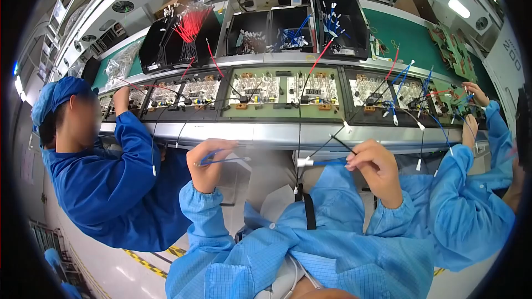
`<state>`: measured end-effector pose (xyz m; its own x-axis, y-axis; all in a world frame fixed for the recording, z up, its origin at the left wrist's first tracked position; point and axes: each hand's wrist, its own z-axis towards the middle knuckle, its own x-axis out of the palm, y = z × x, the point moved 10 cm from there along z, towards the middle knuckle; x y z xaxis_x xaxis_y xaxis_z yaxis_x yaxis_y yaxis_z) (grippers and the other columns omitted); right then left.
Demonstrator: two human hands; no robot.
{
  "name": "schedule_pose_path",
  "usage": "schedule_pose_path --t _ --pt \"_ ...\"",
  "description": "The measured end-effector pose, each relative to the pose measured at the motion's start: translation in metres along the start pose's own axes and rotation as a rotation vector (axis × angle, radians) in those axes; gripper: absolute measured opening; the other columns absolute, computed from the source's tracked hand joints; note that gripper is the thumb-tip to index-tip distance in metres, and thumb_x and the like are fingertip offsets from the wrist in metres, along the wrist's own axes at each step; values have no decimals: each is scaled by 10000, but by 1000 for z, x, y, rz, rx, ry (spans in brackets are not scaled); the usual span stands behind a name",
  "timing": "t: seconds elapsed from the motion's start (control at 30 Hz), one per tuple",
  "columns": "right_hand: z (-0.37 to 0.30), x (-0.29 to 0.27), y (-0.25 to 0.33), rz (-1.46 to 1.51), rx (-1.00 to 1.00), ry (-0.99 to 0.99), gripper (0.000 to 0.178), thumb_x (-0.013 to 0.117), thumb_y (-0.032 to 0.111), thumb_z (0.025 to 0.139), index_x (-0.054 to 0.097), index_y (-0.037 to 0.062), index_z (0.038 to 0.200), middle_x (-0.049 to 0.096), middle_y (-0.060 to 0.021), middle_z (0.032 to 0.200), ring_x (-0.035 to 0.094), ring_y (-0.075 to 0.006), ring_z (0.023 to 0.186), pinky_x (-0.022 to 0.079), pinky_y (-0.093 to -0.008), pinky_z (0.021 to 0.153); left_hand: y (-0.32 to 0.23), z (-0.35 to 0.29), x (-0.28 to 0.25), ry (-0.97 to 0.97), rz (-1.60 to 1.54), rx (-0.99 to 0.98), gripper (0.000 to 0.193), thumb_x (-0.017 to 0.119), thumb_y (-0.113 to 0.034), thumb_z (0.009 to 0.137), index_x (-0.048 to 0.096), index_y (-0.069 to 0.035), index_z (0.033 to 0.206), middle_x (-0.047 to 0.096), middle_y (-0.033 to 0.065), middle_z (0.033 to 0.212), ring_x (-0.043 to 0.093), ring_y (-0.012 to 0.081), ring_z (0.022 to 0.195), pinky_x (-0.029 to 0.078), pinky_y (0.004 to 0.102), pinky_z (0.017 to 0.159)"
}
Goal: The person connects wires and connectors to circuit boards by hand at an assembly station, using clippers to prepare the wires.
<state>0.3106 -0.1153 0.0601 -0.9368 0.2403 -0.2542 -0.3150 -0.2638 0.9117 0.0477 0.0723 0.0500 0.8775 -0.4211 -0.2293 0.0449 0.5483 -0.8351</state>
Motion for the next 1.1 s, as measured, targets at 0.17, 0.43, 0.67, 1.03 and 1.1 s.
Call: schedule_pose_path --t 0.17,0.43,0.67,1.03,1.1 --pt "19 5 33 -208 -199 -50 143 510 -78 811 616 -21 888 631 -205 987 641 -305 890 527 -338 755 -15 31 -6 -75 35 190 92 595 96 704 598 31 768 672 157 834 656 236 781 518 301 711" --pt "177 -18 -15 10 -574 -7 138 642 -11 745 664 -23 881 666 -199 966 645 -333 942 539 -380 796 82 169 -38 -317 -12 508 72 594 -10 845 523 -9 831 605 177 881 656 275 766 557 312 615" --pt "489 -53 -162 -314 -943 -16 88 634 139 797 624 53 783 681 -119 775 639 -298 687 532 -358 590 287 426 -61 -355 66 800 94 660 10 724 573 13 761 646 187 760 660 342 711 560 399 660" --pt "508 3 -160 -377 -1170 -325 294 565 288 884 653 38 757 594 -82 715 606 -246 733 526 -371 635 345 464 -101 -283 195 588 128 642 64 654 606 7 764 671 166 742 664 280 681 528 324 636" --pt "497 6 -165 -414 -993 -366 310 533 288 904 644 34 764 599 -96 735 605 -259 750 524 -401 673 338 441 -95 -273 202 569 143 632 86 648 606 11 767 673 168 751 662 269 672 524 317 624"
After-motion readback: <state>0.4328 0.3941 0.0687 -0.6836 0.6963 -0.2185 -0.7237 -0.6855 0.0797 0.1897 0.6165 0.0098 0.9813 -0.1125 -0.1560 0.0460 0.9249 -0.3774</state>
